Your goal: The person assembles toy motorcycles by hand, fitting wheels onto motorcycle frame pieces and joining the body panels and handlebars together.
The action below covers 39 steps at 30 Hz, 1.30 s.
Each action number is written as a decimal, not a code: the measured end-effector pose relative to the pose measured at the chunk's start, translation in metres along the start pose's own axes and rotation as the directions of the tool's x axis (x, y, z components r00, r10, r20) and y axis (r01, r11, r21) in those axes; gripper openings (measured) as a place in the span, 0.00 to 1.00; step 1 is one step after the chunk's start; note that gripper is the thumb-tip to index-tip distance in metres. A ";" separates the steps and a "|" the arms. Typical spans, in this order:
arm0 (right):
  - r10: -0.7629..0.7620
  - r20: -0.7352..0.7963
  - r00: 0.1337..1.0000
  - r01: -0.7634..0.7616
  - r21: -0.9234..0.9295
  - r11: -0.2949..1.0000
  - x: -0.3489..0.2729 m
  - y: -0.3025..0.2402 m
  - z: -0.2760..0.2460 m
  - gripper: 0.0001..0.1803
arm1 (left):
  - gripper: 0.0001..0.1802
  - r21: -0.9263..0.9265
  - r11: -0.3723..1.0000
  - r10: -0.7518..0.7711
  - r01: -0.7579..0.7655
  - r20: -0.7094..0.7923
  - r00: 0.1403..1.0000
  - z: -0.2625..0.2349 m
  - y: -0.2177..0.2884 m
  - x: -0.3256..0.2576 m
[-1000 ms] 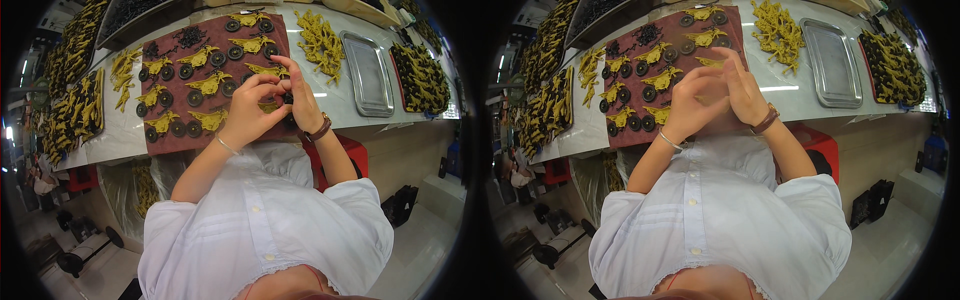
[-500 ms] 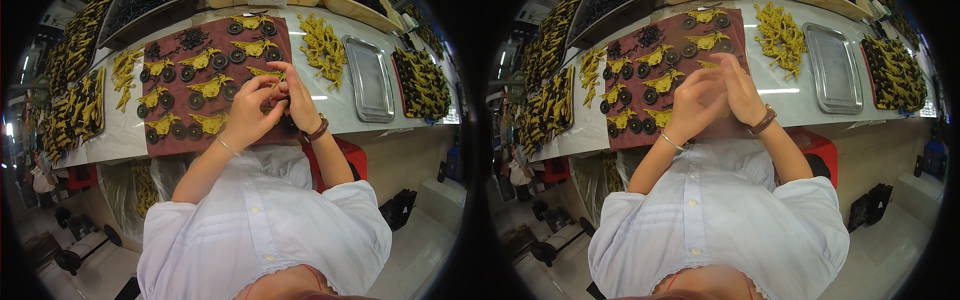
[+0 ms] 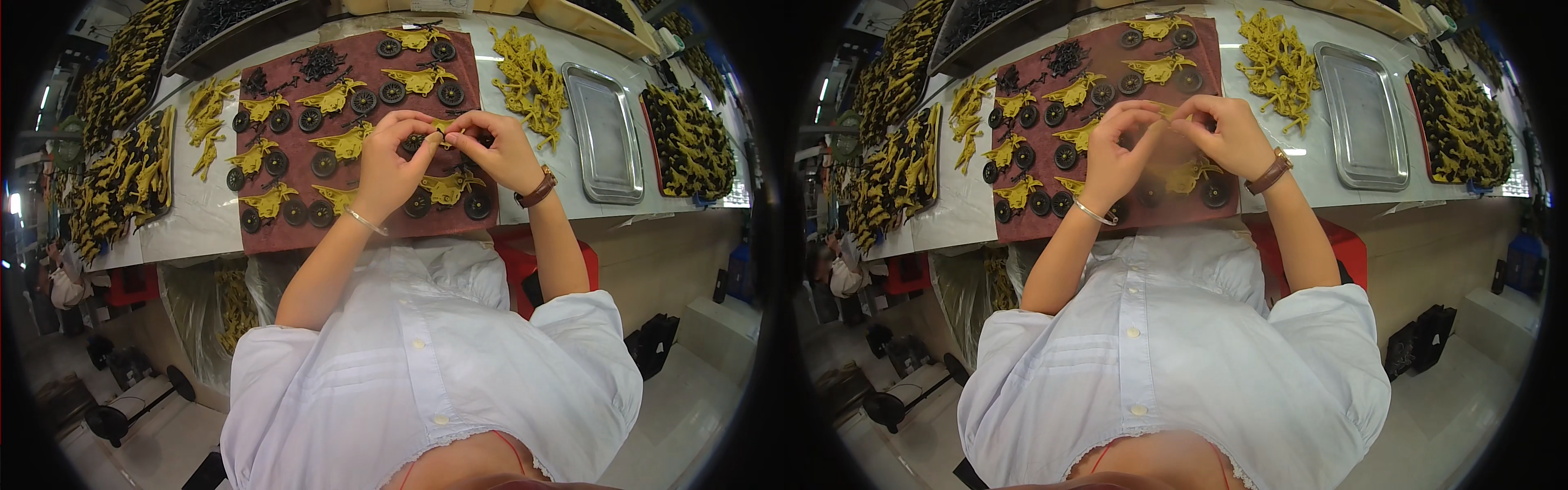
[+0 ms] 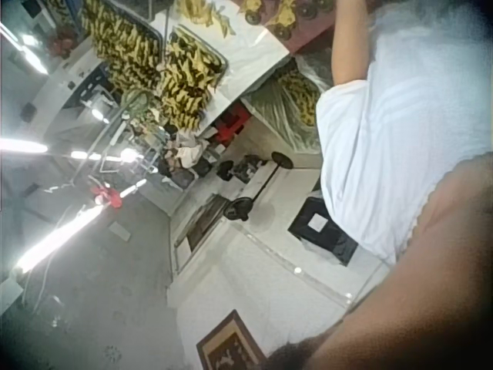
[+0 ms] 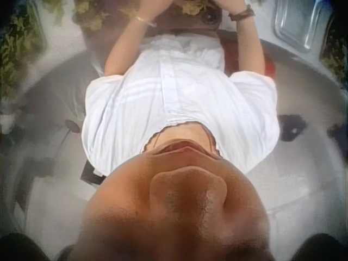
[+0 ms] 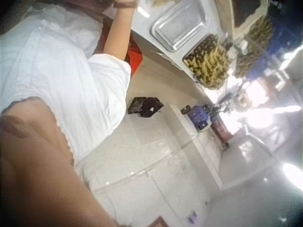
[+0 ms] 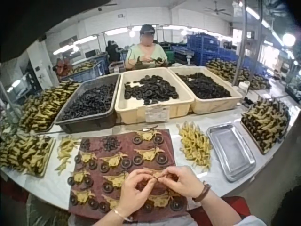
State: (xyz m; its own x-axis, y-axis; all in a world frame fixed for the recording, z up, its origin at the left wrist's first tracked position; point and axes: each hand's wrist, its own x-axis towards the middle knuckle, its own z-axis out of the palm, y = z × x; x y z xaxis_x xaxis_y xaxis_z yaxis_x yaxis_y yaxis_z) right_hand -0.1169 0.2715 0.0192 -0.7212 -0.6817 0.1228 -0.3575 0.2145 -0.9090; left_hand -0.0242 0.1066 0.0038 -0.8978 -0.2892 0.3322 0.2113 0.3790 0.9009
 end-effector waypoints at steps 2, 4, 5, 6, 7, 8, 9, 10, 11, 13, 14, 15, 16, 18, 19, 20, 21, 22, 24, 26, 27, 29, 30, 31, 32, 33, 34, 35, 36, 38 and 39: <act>-0.049 0.097 0.994 0.072 -0.251 0.965 0.004 0.002 -0.005 0.07 | 0.12 0.277 0.953 0.074 -0.123 0.180 0.981 -0.005 -0.006 0.002; -0.088 0.155 0.984 0.134 -0.312 0.941 0.009 0.011 -0.007 0.07 | 0.14 0.481 0.840 0.135 -0.252 0.265 0.955 -0.007 -0.005 0.001; -0.121 0.215 0.969 0.196 -0.368 0.909 0.010 0.016 -0.006 0.07 | 0.17 0.642 0.669 0.168 -0.375 0.361 0.917 -0.008 -0.005 0.001; -0.121 0.217 0.969 0.196 -0.370 0.908 0.010 0.020 -0.004 0.07 | 0.22 0.639 0.673 0.071 -0.372 0.445 0.893 -0.010 -0.011 0.002; -0.150 0.221 0.964 0.231 -0.407 0.884 0.011 0.024 0.000 0.07 | 0.22 0.642 0.672 0.070 -0.369 0.441 0.895 -0.010 -0.013 0.002; -0.177 0.227 0.958 0.264 -0.443 0.857 0.012 0.027 0.002 0.07 | 0.22 0.638 0.674 0.058 -0.372 0.457 0.888 -0.011 -0.014 0.002; -0.179 0.230 0.957 0.267 -0.443 0.856 0.013 0.027 0.002 0.07 | 0.22 0.634 0.677 0.045 -0.375 0.472 0.880 -0.011 -0.016 0.002; -0.191 0.229 0.954 0.277 -0.441 0.854 0.013 0.027 0.004 0.06 | 0.22 0.635 0.677 0.043 -0.371 0.469 0.882 -0.011 -0.018 0.002; -0.203 0.228 0.952 0.287 -0.439 0.851 0.013 0.027 0.005 0.06 | 0.22 0.628 0.679 0.073 -0.381 0.458 0.886 -0.010 -0.021 0.001; -0.207 0.229 0.951 0.291 -0.443 0.848 0.013 0.025 0.005 0.06 | 0.23 0.621 0.681 0.101 -0.389 0.446 0.889 -0.010 -0.023 0.001; -0.211 0.227 0.951 0.294 -0.449 0.844 0.013 0.024 0.004 0.06 | 0.23 0.624 0.671 0.105 -0.399 0.453 0.885 -0.010 -0.023 0.001; -0.210 0.228 0.951 0.294 -0.448 0.844 0.013 0.024 0.003 0.06 | 0.24 0.628 0.662 0.109 -0.409 0.460 0.881 -0.010 -0.024 0.001; -0.220 0.225 0.949 0.304 -0.480 0.823 0.012 0.025 0.003 0.05 | 0.24 0.629 0.662 0.107 -0.407 0.458 0.882 -0.010 -0.024 0.001; -0.231 0.222 0.947 0.315 -0.510 0.800 0.011 0.022 0.004 0.05 | 0.24 0.629 0.657 0.115 -0.415 0.460 0.880 -0.011 -0.023 0.002; -0.207 0.232 0.951 0.304 -0.558 0.772 0.009 0.019 0.005 0.04 | 0.24 0.629 0.658 0.114 -0.414 0.460 0.881 -0.011 -0.023 0.002; -0.183 0.239 0.954 0.294 -0.605 0.740 0.008 0.017 0.006 0.04 | 0.24 0.628 0.657 0.120 -0.418 0.461 0.879 -0.011 -0.022 0.002; -0.182 0.239 0.954 0.294 -0.605 0.740 0.007 0.017 0.008 0.04 | 0.24 0.626 0.655 0.126 -0.423 0.462 0.878 -0.011 -0.021 0.002; -0.187 0.231 0.955 0.293 -0.626 0.723 0.006 0.017 0.011 0.04 | 0.24 0.626 0.654 0.126 -0.424 0.462 0.878 -0.012 -0.021 0.002; -0.194 0.220 0.956 0.292 -0.647 0.704 0.005 0.019 0.015 0.04 | 0.24 0.620 0.661 0.132 -0.422 0.458 0.879 -0.012 -0.019 0.002; -0.192 0.223 0.956 0.293 -0.671 0.681 0.005 0.022 0.014 0.05 | 0.24 0.626 0.654 0.134 -0.424 0.457 0.879 -0.011 -0.019 0.002; -0.195 0.219 0.956 0.293 -0.673 0.679 0.007 0.023 0.009 0.05 | 0.23 0.632 0.649 0.132 -0.424 0.455 0.881 -0.010 -0.019 0.002; -0.136 0.269 0.953 0.242 -0.415 0.877 0.012 0.020 -0.002 0.07 | 0.23 0.646 0.633 0.152 -0.426 0.437 0.887 -0.010 -0.017 0.002; -0.064 0.258 0.964 0.157 -0.358 0.920 0.012 0.014 -0.005 0.13 | 0.22 0.657 0.620 0.169 -0.428 0.421 0.891 -0.009 -0.016 0.002; -0.066 0.257 0.964 0.159 -0.361 0.919 0.012 0.009 -0.006 0.13 | 0.22 0.657 0.619 0.172 -0.429 0.420 0.891 -0.008 -0.015 0.003; 0.017 0.184 0.983 -0.005 -0.062 0.998 0.012 0.005 -0.005 0.17 | 0.21 0.575 0.703 0.241 -0.417 0.359 0.902 -0.006 -0.012 0.006; 0.120 0.142 0.983 -0.153 0.254 0.955 0.013 0.000 -0.004 0.21 | 0.19 0.482 0.775 0.300 -0.409 0.289 0.909 -0.004 -0.010 0.008; 0.180 0.190 0.965 -0.233 0.312 0.921 0.014 -0.005 -0.005 0.29 | 0.19 0.480 0.774 0.303 -0.413 0.292 0.907 -0.001 -0.005 0.010; 0.181 0.186 0.966 -0.232 0.312 0.921 0.015 -0.005 -0.002 0.29 | 0.17 0.393 0.821 0.343 -0.414 0.240 0.908 0.001 0.001 0.013; 0.256 0.153 0.954 -0.296 0.371 0.880 0.016 -0.006 0.002 0.30 | 0.15 0.302 0.858 0.376 -0.416 0.183 0.908 0.004 0.005 0.014; 0.305 0.122 0.945 -0.328 0.401 0.855 0.020 -0.009 0.007 0.33 | 0.14 0.285 0.864 0.377 -0.414 0.178 0.909 0.009 0.011 0.017; 0.303 0.122 0.945 -0.326 0.402 0.856 0.021 -0.013 0.007 0.33 | 0.12 0.266 0.873 0.375 -0.409 0.173 0.911 0.011 0.012 0.018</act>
State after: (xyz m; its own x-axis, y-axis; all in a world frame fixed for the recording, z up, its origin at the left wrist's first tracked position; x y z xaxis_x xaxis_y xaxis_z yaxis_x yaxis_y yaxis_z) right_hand -0.1237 0.2495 0.0306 -0.7179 -0.6644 -0.2078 0.1674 0.1250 -0.9779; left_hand -0.0416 0.1156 0.0177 -0.8055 0.0303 0.5919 0.4491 0.6827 0.5763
